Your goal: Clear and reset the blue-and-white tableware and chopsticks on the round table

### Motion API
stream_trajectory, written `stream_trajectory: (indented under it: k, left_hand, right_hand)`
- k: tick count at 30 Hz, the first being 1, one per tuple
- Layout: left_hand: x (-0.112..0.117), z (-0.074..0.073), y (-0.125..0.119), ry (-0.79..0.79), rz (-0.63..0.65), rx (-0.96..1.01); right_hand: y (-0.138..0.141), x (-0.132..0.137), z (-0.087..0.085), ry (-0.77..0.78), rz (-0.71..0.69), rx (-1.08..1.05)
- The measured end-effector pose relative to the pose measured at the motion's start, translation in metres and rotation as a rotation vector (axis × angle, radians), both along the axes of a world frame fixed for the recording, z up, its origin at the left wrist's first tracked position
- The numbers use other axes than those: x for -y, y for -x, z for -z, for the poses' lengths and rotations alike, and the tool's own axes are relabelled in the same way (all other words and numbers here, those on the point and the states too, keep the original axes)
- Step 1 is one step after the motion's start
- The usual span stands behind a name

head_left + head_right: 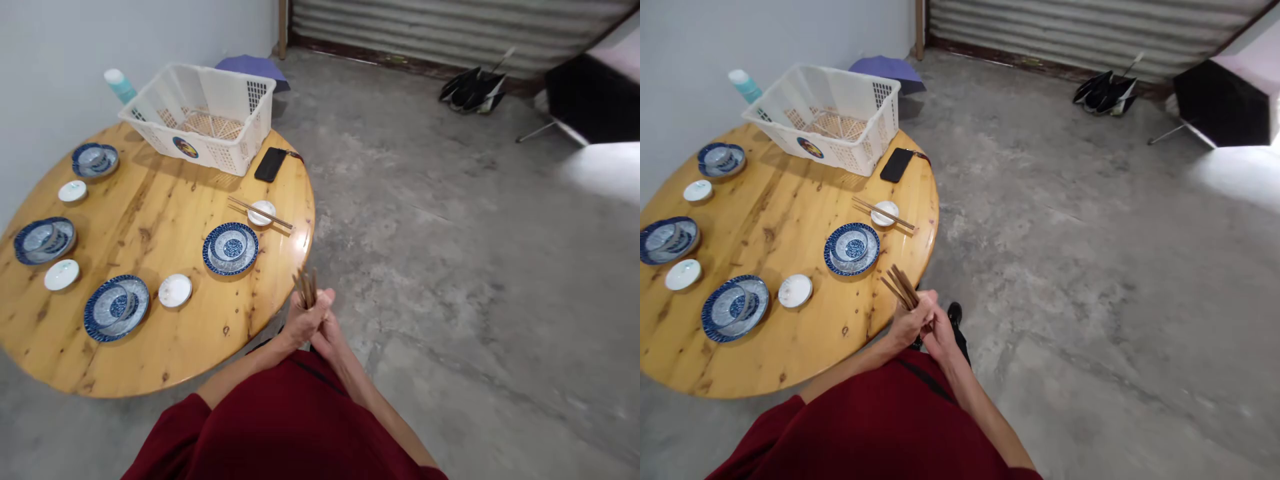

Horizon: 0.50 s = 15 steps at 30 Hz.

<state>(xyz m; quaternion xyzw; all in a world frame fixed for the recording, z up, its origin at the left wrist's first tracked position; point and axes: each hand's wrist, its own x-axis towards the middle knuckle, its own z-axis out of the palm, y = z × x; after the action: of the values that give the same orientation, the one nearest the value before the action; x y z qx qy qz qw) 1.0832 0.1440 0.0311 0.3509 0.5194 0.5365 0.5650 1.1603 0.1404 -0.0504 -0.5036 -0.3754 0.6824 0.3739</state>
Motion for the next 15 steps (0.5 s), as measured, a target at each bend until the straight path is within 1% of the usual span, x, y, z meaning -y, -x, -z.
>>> stream_trajectory:
  k: [3,5,7,11,13,15]
  left_hand:
    - [-0.028,-0.001,0.006,-0.008,-0.225,0.047]
    - [-0.050,-0.002,0.011,-0.013,-0.340,0.085]
    - [-0.072,-0.003,0.014,-0.013,-0.448,0.112]
    - [-0.112,-0.006,0.011,0.028,-0.638,0.181]
    - [-0.130,-0.008,0.004,0.044,-0.716,0.208]
    - [-0.143,-0.009,-0.003,0.051,-0.791,0.221]
  right_hand:
    - [0.001,-0.030,-0.004,0.204,-0.057,-0.205]
    - [-0.004,-0.059,-0.007,0.215,-0.126,-0.218]
    - [-0.013,-0.095,-0.010,0.152,-0.160,-0.151]
    - [-0.033,-0.175,-0.011,-0.044,-0.160,0.033]
    - [-0.038,-0.212,-0.007,-0.112,-0.212,0.099]
    - [-0.037,-0.243,0.002,-0.143,-0.314,0.142]
